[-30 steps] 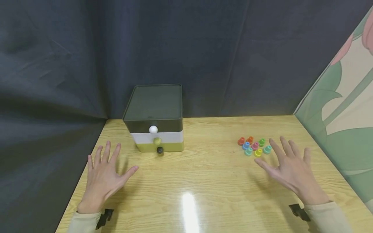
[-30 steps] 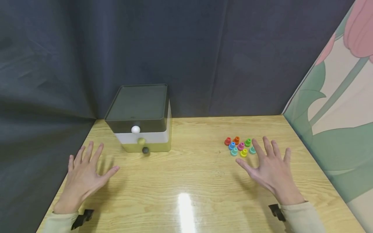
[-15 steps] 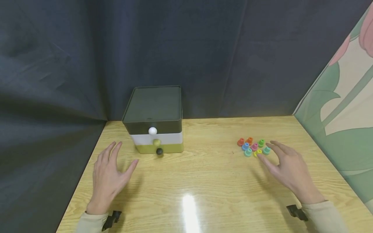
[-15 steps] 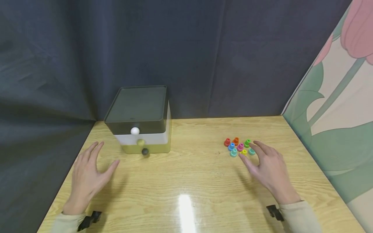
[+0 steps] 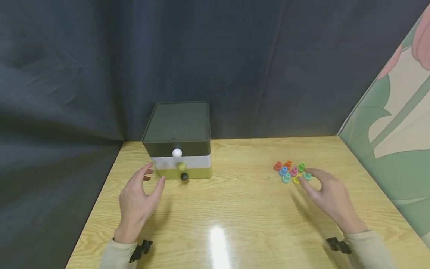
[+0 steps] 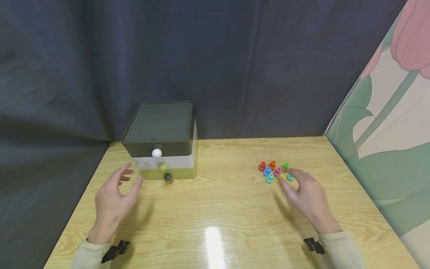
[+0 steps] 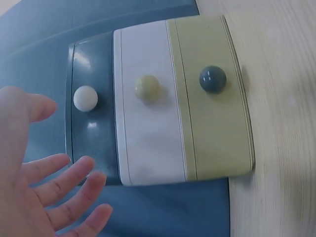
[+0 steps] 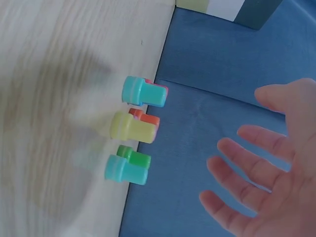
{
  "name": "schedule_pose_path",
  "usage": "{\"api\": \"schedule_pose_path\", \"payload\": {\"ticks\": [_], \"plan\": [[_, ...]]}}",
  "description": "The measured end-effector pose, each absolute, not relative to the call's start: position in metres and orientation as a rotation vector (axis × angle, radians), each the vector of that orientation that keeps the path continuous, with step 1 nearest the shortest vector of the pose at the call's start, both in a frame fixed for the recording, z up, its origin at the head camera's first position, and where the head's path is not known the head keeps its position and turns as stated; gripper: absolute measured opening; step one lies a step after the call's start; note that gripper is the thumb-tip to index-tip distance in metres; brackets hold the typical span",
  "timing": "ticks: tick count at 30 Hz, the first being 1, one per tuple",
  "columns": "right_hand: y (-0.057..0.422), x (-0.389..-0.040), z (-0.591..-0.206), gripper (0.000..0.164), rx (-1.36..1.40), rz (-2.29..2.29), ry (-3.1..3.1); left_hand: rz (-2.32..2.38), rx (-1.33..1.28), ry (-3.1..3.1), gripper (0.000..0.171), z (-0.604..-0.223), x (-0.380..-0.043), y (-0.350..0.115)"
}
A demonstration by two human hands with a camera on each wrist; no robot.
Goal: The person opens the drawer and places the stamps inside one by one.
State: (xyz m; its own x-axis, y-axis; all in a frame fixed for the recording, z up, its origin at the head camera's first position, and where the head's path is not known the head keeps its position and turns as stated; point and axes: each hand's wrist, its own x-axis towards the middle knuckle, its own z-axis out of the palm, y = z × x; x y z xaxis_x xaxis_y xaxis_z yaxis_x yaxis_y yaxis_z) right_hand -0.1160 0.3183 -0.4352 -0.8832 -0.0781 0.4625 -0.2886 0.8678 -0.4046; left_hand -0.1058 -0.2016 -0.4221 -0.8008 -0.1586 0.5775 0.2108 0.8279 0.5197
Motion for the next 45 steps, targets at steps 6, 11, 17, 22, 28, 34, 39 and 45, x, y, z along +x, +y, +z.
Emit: {"api": "schedule_pose_path", "payload": {"ticks": [6, 11, 17, 22, 28, 34, 39, 45], "plan": [[0.317, -0.119, -0.444, 0.038, 0.225, 0.721, -2.64, -0.818, -0.076, -2.366, 0.055, -0.424, -0.112, -0.191], [0.316, -0.123, -0.449, 0.039, 0.189, 0.762, -2.673, -0.904, -0.108, -2.31, 0.052, -0.423, -0.119, -0.183], [0.313, -0.126, -0.455, 0.039, 0.182, 0.783, -2.682, -1.014, -0.124, -2.286, 0.045, -0.422, -0.128, -0.173], [0.312, -0.129, -0.459, 0.036, 0.212, 0.792, -2.661, -1.053, -0.123, -2.286, 0.043, -0.421, -0.132, -0.165], [0.311, -0.128, -0.464, 0.037, 0.229, 0.814, -2.673, -1.081, -0.115, -2.277, 0.044, -0.42, -0.137, -0.159], [0.308, -0.126, -0.465, 0.035, 0.23, 0.832, -2.654, -1.09, -0.098, -2.284, 0.042, -0.418, -0.146, -0.154], [0.304, -0.125, -0.465, 0.033, 0.264, 0.844, -2.637, -1.037, -0.072, -2.294, 0.039, -0.421, -0.154, -0.152], [0.3, -0.126, -0.467, 0.033, 0.288, 0.852, -2.628, -1.023, -0.059, -2.271, 0.034, -0.422, -0.16, -0.151]]}}
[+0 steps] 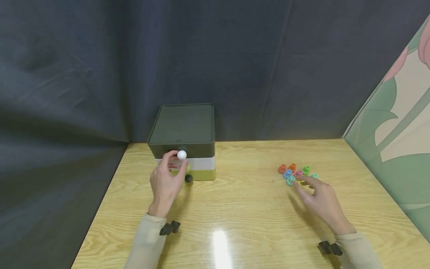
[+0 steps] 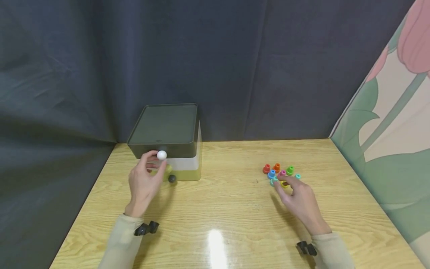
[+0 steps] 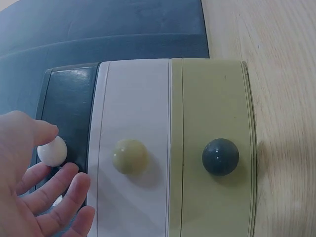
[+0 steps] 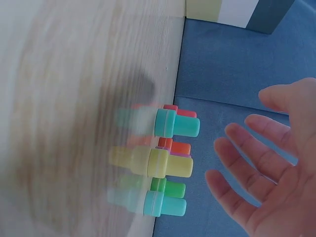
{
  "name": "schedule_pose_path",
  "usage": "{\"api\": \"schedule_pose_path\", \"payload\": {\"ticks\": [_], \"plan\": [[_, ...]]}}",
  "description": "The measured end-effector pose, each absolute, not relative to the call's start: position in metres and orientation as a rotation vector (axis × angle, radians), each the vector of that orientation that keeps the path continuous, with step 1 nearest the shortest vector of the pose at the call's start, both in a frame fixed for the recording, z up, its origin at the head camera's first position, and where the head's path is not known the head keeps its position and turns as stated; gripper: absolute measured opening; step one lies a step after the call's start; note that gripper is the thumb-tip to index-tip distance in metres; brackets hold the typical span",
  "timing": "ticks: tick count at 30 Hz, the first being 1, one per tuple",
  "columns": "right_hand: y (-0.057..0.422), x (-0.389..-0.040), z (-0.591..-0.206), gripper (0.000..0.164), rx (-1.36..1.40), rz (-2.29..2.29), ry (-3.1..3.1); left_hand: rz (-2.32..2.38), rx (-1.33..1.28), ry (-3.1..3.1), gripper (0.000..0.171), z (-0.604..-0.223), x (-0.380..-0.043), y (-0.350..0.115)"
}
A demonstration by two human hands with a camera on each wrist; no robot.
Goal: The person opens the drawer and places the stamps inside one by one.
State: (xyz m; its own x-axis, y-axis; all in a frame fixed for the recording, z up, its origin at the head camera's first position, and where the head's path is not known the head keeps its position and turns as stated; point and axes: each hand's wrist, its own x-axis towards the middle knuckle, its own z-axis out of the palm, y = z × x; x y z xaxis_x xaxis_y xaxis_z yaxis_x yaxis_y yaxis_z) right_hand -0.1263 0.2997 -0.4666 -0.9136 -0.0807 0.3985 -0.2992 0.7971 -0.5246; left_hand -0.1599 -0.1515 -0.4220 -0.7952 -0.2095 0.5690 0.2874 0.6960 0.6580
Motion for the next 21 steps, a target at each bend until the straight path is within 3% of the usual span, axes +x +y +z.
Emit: {"api": "schedule_pose_path", "payload": {"ticks": [21], "plan": [[0.3018, -0.1242, -0.4697, 0.029, 0.309, 0.871, -2.616, -0.969, -0.058, -2.267, 0.029, -0.422, -0.1531, -0.149]]}}
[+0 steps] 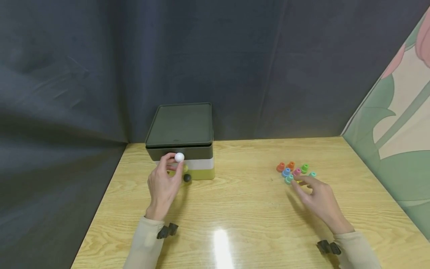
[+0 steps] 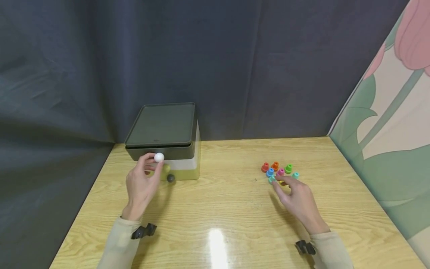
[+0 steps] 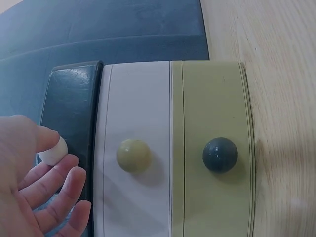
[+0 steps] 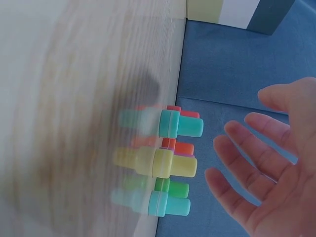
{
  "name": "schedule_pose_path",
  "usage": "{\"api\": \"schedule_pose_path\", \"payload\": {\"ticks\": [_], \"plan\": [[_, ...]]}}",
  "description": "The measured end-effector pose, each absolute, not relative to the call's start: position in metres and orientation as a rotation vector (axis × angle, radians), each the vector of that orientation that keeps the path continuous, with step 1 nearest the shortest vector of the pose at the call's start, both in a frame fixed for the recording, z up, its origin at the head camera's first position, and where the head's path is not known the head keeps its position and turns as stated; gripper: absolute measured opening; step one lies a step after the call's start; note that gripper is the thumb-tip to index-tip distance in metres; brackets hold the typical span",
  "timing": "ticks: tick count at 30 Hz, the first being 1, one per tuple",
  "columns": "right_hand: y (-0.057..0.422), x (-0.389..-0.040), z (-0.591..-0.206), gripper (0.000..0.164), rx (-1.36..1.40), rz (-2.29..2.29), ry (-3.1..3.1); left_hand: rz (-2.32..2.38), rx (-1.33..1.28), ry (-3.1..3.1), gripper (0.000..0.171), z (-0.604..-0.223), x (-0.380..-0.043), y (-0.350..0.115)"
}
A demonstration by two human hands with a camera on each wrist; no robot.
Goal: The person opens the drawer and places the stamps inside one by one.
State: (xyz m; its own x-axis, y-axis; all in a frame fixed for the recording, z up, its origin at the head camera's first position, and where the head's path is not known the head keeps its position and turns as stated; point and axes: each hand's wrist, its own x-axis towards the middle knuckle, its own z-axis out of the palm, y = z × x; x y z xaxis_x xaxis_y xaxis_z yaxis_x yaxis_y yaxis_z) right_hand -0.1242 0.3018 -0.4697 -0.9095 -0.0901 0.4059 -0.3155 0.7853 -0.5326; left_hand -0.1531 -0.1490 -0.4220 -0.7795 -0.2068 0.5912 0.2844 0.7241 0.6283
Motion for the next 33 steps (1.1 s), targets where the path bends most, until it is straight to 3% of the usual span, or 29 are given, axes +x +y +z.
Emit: {"api": "schedule_pose_path", "payload": {"ticks": [33], "plan": [[0.302, -0.124, -0.475, 0.028, 0.311, 0.856, -2.623, -0.873, -0.176, -2.197, 0.032, -0.433, -0.114, -0.155]]}}
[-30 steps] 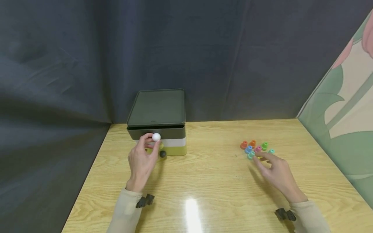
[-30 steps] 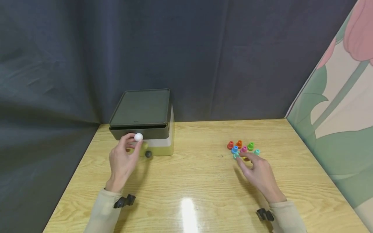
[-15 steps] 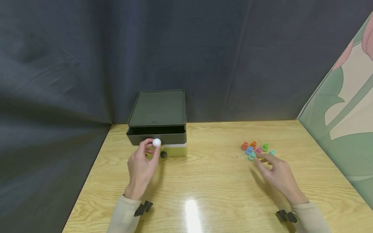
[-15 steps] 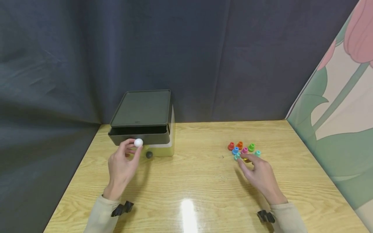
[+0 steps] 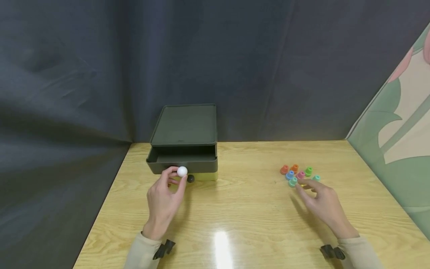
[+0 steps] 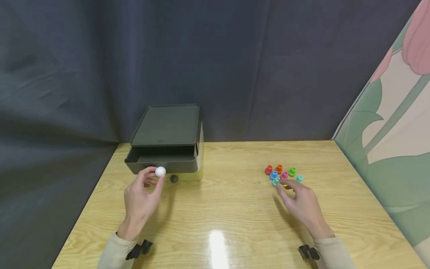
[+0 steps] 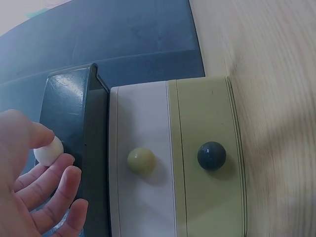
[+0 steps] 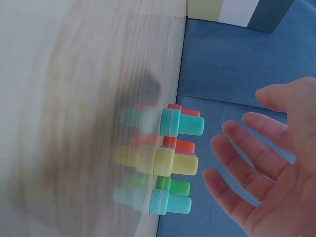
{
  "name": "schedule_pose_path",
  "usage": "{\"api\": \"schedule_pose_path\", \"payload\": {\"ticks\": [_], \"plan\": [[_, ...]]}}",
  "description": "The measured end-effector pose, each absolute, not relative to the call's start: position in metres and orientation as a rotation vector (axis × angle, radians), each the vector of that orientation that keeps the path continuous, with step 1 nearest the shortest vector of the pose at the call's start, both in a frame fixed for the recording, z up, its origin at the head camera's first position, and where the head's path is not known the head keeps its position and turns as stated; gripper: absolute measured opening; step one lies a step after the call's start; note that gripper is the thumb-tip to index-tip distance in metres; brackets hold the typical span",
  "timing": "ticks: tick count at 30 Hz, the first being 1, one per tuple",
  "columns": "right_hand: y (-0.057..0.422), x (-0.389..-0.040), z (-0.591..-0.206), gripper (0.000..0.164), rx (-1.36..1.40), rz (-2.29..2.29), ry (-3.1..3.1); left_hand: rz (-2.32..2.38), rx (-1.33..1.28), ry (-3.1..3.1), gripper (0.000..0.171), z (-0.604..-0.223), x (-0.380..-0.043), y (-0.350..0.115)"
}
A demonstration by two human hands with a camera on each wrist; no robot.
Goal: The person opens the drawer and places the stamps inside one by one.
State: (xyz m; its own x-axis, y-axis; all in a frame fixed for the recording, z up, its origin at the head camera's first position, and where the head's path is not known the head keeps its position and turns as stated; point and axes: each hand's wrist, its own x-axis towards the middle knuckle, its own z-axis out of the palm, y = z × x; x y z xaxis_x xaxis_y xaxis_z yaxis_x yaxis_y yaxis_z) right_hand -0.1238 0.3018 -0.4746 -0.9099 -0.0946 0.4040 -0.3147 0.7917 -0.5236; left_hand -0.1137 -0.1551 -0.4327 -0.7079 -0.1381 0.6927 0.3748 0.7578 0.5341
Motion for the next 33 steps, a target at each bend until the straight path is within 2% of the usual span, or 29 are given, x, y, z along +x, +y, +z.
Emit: {"api": "schedule_pose_path", "payload": {"ticks": [24, 33], "plan": [[0.304, -0.122, -0.475, 0.029, 0.313, 0.874, -2.65, -0.851, -0.257, -2.134, 0.031, -0.44, -0.096, -0.161], [0.305, -0.122, -0.471, 0.029, 0.291, 0.861, -2.645, -0.879, -0.263, -2.06, 0.023, -0.431, -0.098, -0.169]]}}
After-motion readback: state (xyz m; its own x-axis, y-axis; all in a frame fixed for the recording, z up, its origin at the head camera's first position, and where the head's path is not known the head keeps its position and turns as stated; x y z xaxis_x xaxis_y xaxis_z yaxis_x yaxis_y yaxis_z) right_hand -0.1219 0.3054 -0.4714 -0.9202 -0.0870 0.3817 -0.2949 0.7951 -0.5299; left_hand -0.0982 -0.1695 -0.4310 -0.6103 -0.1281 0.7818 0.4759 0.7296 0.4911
